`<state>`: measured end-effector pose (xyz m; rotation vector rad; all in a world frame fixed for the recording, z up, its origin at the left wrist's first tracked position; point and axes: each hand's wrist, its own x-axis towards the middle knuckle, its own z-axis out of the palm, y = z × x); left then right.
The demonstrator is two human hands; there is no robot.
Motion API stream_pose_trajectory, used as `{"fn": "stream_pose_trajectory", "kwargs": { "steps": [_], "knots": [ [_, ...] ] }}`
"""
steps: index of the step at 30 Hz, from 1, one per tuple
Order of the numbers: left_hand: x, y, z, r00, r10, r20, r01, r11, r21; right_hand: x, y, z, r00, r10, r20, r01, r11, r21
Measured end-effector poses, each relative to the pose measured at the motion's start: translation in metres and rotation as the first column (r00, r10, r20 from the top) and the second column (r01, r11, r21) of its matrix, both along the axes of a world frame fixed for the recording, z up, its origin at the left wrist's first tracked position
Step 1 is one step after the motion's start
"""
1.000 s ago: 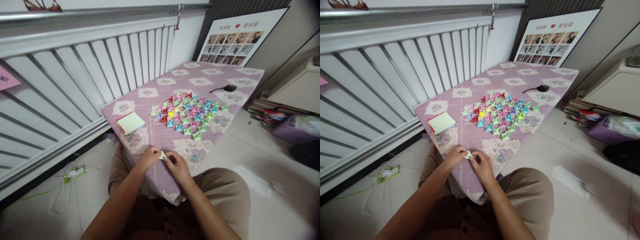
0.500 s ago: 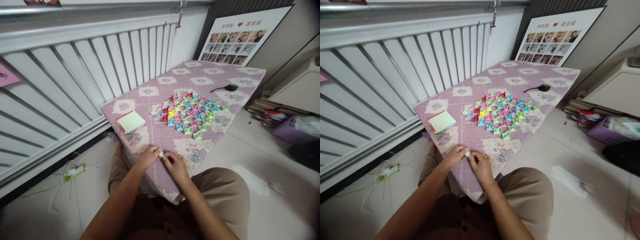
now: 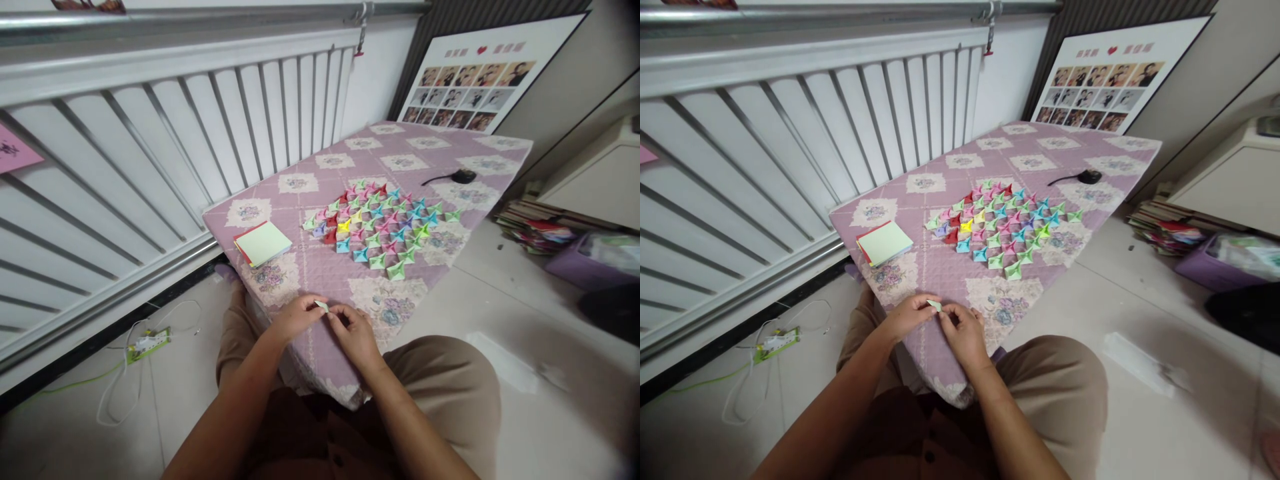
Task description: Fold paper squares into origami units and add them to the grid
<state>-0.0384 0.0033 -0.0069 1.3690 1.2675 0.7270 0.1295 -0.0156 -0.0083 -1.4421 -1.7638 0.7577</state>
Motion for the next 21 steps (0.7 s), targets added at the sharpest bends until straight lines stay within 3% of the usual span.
{"fn": "stream_pose_trajectory", "kwargs": {
  "steps": [14, 21],
  "knots": [
    [0.002, -0.0024, 0.0013, 0.998, -0.004, -0.065, 0.008, 0.998, 0.063, 0.0003, 0.0012, 0.003, 1.0, 0.018, 0.026, -0.017, 1.0, -0.004],
    [0.0092, -0.0033, 0.0016, 0.992, 0.047, -0.119, -0.04, 0.997, 0.063, -0.0017, 0.0002, -0.0047, 0.987, -0.012, 0.162, -0.004, 0.995, 0.102]
  ]
}}
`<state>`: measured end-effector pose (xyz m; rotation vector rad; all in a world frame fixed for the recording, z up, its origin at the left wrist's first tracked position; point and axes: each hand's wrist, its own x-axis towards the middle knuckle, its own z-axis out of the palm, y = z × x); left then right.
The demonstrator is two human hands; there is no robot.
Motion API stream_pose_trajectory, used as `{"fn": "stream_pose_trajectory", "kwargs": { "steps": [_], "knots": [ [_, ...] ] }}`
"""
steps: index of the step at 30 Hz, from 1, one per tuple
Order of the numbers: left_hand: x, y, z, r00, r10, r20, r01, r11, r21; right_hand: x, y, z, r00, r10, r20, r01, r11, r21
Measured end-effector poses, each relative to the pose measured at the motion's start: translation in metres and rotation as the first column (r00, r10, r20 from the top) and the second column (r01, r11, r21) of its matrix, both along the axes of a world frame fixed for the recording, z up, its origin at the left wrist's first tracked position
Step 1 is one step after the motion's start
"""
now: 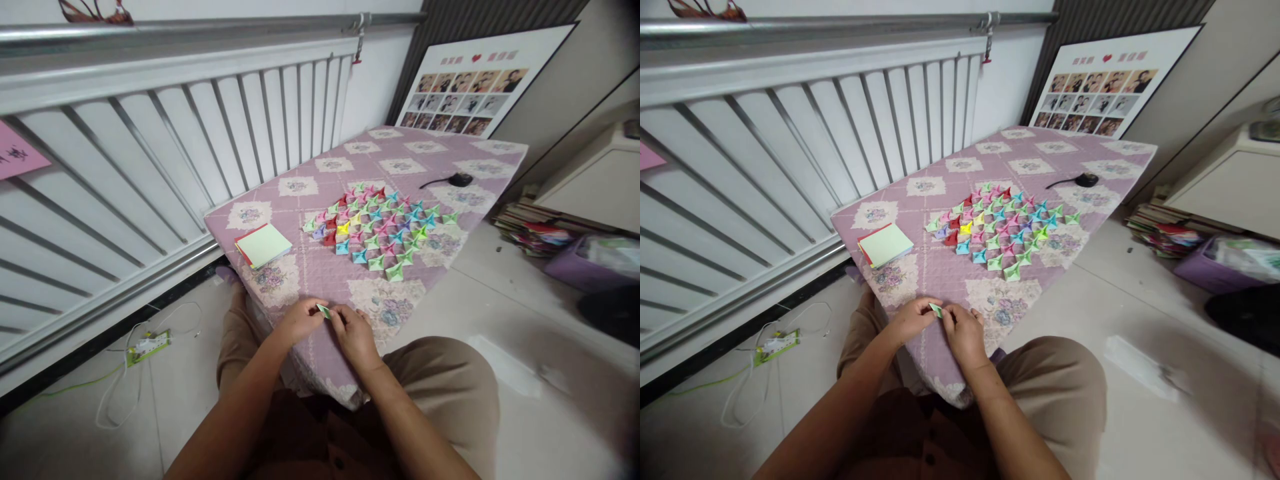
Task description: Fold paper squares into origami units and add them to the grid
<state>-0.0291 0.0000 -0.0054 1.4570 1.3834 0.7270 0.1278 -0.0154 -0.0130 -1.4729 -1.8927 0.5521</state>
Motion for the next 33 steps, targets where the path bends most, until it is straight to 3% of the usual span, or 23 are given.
{"fn": "stream_pose_trajectory", "kwargs": {
  "steps": [5, 12, 16, 20, 25, 33],
  "knots": [
    [0.005, -0.001, -0.002, 1.0, 0.0, -0.021, 0.001, 1.0, 0.002, 0.0, 0.003, -0.003, 0.977, 0.006, 0.215, -0.031, 0.993, 0.114],
    [0.009, -0.005, 0.001, 0.986, -0.04, -0.162, 0.046, 0.998, 0.036, 0.0, 0.013, 0.015, 0.892, 0.043, 0.451, -0.11, 0.986, 0.123],
    [0.014, -0.011, 0.004, 0.969, 0.019, -0.246, 0.008, 0.994, 0.109, 0.0, 0.014, 0.015, 0.933, 0.042, 0.359, -0.093, 0.988, 0.127],
    [0.025, -0.021, 0.007, 0.922, 0.144, -0.36, -0.08, 0.979, 0.187, 0.002, 0.01, 0.012, 0.989, 0.006, 0.145, -0.012, 0.999, 0.041],
    [0.034, -0.027, 0.013, 0.877, 0.196, -0.438, -0.077, 0.958, 0.275, 0.005, 0.006, 0.013, 0.998, -0.045, -0.032, 0.043, 0.998, -0.056],
    [0.03, -0.025, 0.015, 0.811, 0.156, -0.564, -0.006, 0.966, 0.259, 0.006, 0.0, 0.011, 0.999, -0.02, 0.027, 0.022, 0.998, -0.054]
  ]
}}
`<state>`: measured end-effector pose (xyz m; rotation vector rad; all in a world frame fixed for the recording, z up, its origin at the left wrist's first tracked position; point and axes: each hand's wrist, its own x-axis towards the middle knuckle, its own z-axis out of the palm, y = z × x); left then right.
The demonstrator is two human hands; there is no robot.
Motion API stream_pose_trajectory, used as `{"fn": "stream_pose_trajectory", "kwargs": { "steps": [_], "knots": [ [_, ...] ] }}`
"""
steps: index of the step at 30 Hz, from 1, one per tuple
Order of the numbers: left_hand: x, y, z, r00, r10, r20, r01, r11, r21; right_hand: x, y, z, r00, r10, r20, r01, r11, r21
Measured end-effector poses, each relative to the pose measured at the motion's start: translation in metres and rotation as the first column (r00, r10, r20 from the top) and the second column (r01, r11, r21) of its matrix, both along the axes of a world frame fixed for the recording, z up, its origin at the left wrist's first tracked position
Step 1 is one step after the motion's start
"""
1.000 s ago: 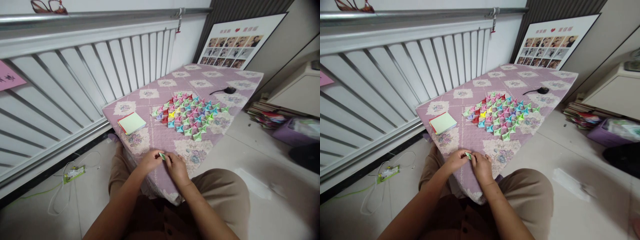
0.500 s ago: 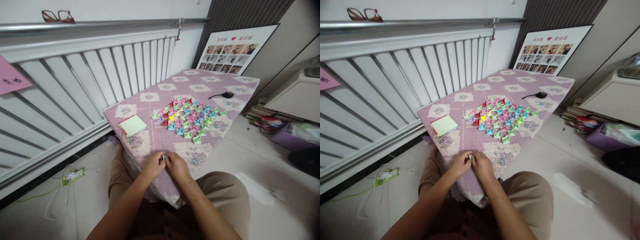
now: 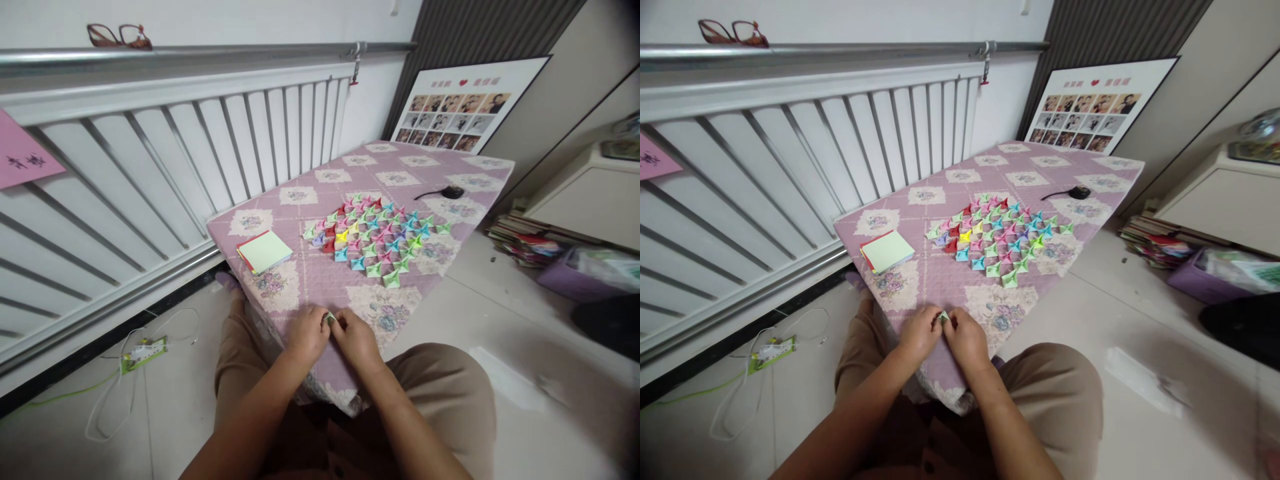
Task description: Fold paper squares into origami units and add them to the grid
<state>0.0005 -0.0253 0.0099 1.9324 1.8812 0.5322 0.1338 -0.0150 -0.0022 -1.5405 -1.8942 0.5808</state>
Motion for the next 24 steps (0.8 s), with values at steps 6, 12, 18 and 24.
{"fn": "stream_pose_trajectory", "kwargs": {
  "steps": [6, 12, 18, 24],
  "knots": [
    [-0.008, 0.0, -0.005, 0.994, -0.068, -0.089, 0.071, 0.997, 0.036, 0.002, 0.001, -0.006, 0.993, 0.049, 0.105, -0.061, 0.992, 0.106],
    [-0.013, -0.001, -0.006, 0.98, -0.099, -0.175, 0.11, 0.993, 0.051, 0.003, 0.003, -0.009, 0.975, 0.091, 0.201, -0.132, 0.971, 0.197],
    [-0.018, -0.001, -0.006, 0.968, -0.147, -0.201, 0.157, 0.987, 0.038, 0.002, 0.003, -0.013, 0.937, 0.117, 0.328, -0.201, 0.952, 0.233],
    [-0.022, -0.001, -0.008, 0.951, -0.198, -0.236, 0.211, 0.977, 0.031, 0.002, 0.002, -0.014, 0.917, 0.15, 0.37, -0.248, 0.94, 0.234]
  ]
}}
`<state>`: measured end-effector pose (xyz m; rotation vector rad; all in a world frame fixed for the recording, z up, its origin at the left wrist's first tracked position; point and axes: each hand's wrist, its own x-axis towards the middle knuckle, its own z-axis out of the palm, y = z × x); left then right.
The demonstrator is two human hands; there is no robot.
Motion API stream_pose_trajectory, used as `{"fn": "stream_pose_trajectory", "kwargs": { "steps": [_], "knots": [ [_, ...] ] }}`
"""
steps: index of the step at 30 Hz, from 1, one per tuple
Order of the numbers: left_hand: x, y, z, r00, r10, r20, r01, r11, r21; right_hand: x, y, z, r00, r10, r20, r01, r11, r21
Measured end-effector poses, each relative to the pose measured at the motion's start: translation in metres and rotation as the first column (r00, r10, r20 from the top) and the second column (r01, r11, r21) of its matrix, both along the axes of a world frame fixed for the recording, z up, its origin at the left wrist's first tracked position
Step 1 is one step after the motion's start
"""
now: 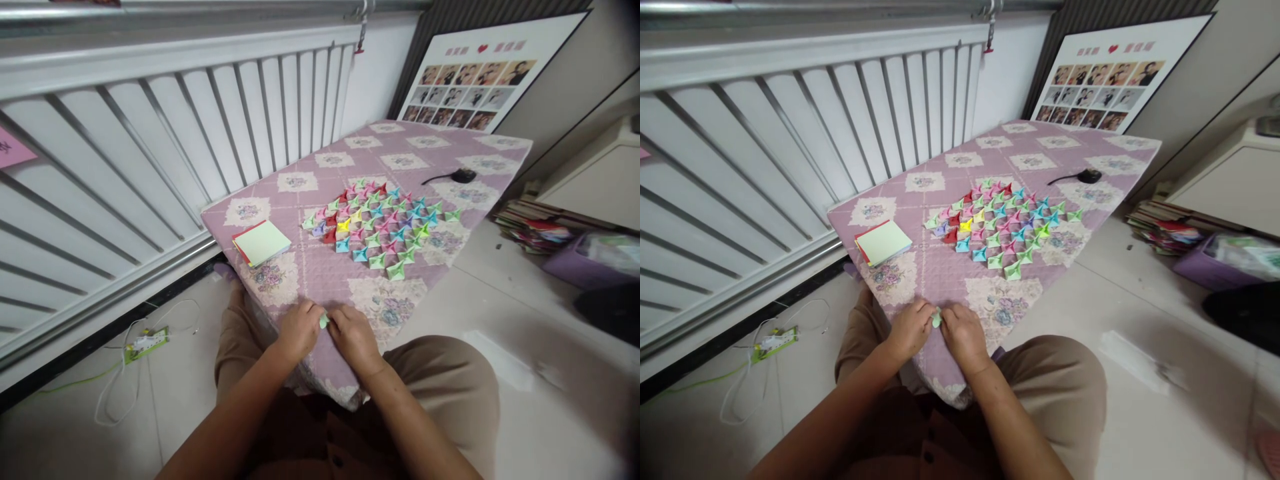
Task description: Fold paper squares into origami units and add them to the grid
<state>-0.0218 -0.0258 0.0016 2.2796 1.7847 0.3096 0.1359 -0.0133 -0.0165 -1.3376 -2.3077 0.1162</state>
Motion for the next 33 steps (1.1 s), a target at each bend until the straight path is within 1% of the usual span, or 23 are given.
{"fn": "stream_pose_trajectory", "kwargs": {
  "steps": [5, 11, 15, 20, 23, 27, 33],
  "knots": [
    [-0.003, -0.001, -0.002, 0.999, -0.031, -0.021, 0.031, 1.0, -0.002, 0.0, 0.0, 0.0, 0.999, 0.041, -0.007, -0.041, 0.999, -0.027],
    [-0.007, -0.001, 0.0, 0.996, -0.046, -0.075, 0.045, 0.999, -0.008, 0.002, 0.001, -0.001, 0.992, 0.108, -0.058, -0.112, 0.992, -0.065],
    [-0.012, -0.002, 0.0, 0.993, -0.063, -0.103, 0.063, 0.998, -0.006, 0.003, 0.001, -0.002, 0.986, 0.141, -0.09, -0.145, 0.989, -0.042],
    [-0.018, -0.003, -0.004, 0.99, -0.078, -0.117, 0.081, 0.996, 0.024, 0.003, 0.001, -0.002, 0.982, 0.163, -0.092, -0.166, 0.986, -0.028],
    [-0.021, -0.004, -0.007, 0.993, -0.082, -0.089, 0.086, 0.995, 0.043, 0.002, 0.0, -0.001, 0.981, 0.173, -0.088, -0.176, 0.984, -0.024],
    [-0.023, -0.005, -0.008, 0.997, -0.081, -0.012, 0.081, 0.996, 0.047, 0.001, 0.001, -0.002, 0.983, 0.162, -0.083, -0.165, 0.986, -0.024],
    [-0.026, -0.005, -0.008, 0.991, -0.073, 0.112, 0.066, 0.996, 0.062, 0.001, 0.006, -0.002, 0.972, 0.155, -0.179, -0.176, 0.978, -0.114]
  ]
}}
